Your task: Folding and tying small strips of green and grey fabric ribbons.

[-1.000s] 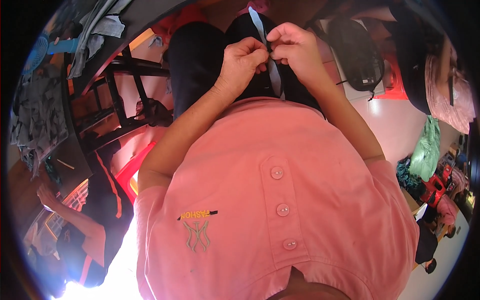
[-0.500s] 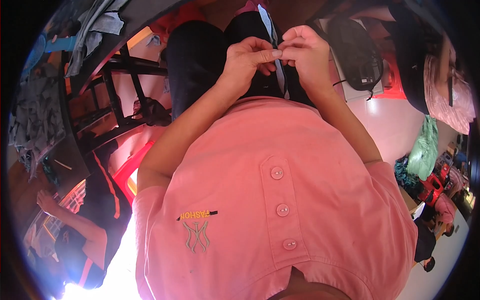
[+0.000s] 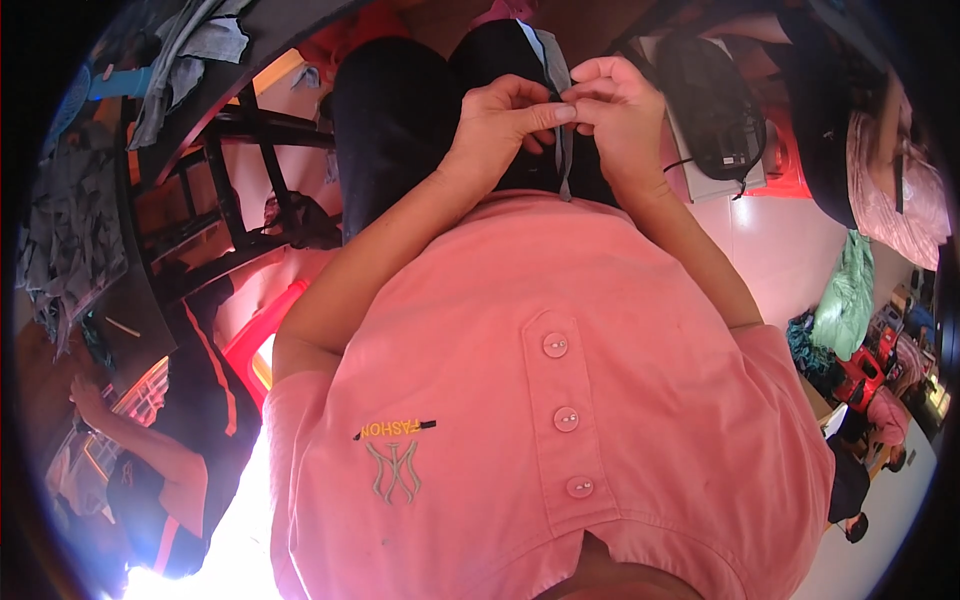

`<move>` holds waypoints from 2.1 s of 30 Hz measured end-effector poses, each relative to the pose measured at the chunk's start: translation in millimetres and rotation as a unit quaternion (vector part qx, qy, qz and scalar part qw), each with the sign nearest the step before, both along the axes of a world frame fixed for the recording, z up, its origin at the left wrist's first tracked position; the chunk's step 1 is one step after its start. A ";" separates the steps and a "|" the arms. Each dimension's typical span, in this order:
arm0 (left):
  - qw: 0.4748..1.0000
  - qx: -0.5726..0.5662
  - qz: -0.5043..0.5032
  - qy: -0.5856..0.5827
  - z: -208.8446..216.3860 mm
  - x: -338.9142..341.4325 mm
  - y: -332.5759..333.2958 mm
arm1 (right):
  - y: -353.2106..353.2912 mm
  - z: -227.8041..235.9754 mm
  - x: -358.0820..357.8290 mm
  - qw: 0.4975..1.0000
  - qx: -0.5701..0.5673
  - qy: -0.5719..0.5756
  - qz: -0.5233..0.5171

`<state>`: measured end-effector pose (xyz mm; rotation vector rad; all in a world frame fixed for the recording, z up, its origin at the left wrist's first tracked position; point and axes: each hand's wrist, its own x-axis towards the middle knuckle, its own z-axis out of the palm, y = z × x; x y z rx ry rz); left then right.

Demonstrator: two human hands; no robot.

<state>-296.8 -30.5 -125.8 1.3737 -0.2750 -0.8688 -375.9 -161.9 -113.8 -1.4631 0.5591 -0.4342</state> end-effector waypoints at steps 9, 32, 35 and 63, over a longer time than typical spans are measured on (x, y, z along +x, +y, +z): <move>0.979 0.016 -0.066 -0.190 -2.1 7.0 -1.1 | -13.7 -1.1 -3.4 0.985 0.170 0.023 0.031; 0.911 0.015 0.040 -0.410 -15.3 2.3 -20.6 | -0.9 -0.7 18.0 0.988 0.122 -0.083 -0.054; 0.857 0.037 0.027 -0.514 -16.9 5.2 -23.4 | -4.1 -6.5 18.1 0.989 0.108 -0.085 -0.052; 0.993 -0.015 0.114 -0.005 -9.8 -3.1 -29.9 | 1.4 -1.3 9.8 0.993 0.073 -0.093 -0.004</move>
